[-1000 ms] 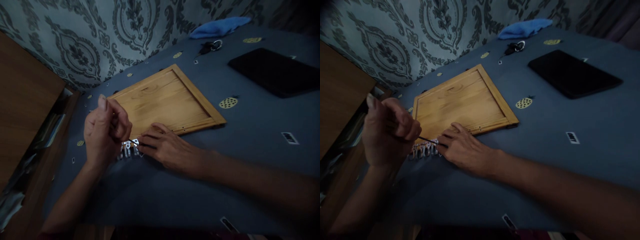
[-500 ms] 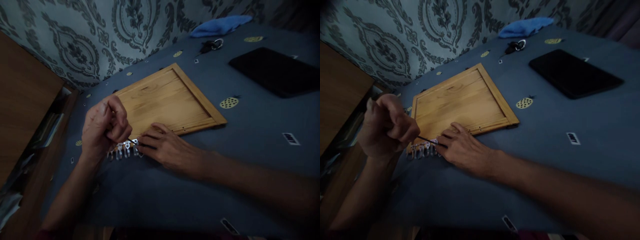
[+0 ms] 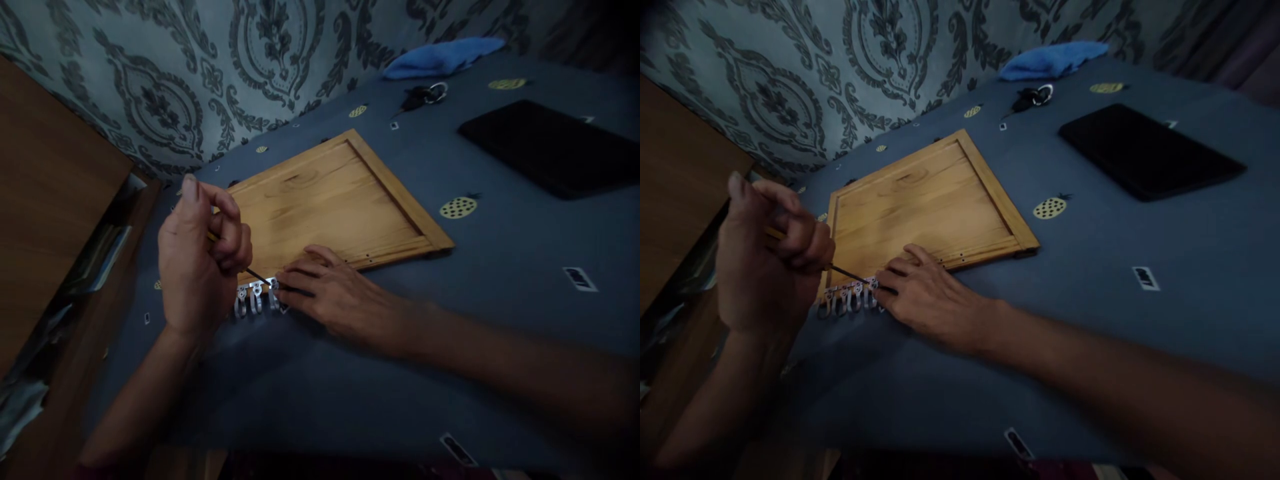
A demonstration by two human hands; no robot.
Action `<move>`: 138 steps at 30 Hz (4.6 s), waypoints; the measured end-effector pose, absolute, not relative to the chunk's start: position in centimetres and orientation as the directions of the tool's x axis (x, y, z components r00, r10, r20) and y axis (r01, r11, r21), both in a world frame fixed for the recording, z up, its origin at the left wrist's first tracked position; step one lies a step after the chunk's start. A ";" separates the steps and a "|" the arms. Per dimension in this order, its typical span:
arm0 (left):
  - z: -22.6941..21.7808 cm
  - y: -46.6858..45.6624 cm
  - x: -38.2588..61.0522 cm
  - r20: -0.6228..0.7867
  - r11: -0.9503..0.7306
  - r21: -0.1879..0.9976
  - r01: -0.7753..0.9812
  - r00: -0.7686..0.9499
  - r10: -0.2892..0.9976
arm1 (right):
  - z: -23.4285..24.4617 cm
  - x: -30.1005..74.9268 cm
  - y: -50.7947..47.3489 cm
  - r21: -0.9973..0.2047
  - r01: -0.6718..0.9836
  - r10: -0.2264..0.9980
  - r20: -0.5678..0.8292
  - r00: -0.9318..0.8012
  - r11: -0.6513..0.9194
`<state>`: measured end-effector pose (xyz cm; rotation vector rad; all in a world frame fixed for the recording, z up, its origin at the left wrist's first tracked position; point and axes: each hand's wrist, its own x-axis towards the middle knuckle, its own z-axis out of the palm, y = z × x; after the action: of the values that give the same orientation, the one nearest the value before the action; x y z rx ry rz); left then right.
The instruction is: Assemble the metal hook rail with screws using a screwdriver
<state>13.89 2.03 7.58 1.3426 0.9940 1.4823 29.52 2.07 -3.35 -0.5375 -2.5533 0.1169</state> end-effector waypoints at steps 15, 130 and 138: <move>7.4 1.6 14.2 0.266 -0.261 0.956 -0.135 0.017 0.964 | -3.2 29.6 1.9 -0.180 0.366 0.407 0.454 -0.793 0.913; 7.4 2.0 13.3 0.284 -0.243 0.948 -0.204 0.203 0.937 | -3.4 29.5 2.0 -0.163 0.361 0.393 0.479 -0.785 0.918; 7.3 2.2 12.9 0.297 -0.250 0.949 -0.191 0.283 0.912 | -3.5 29.5 2.0 -0.162 0.361 0.393 0.483 -0.782 0.918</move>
<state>12.94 2.23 7.30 1.4249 0.7186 1.2335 29.47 2.05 -3.49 -0.5408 -2.5521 0.0824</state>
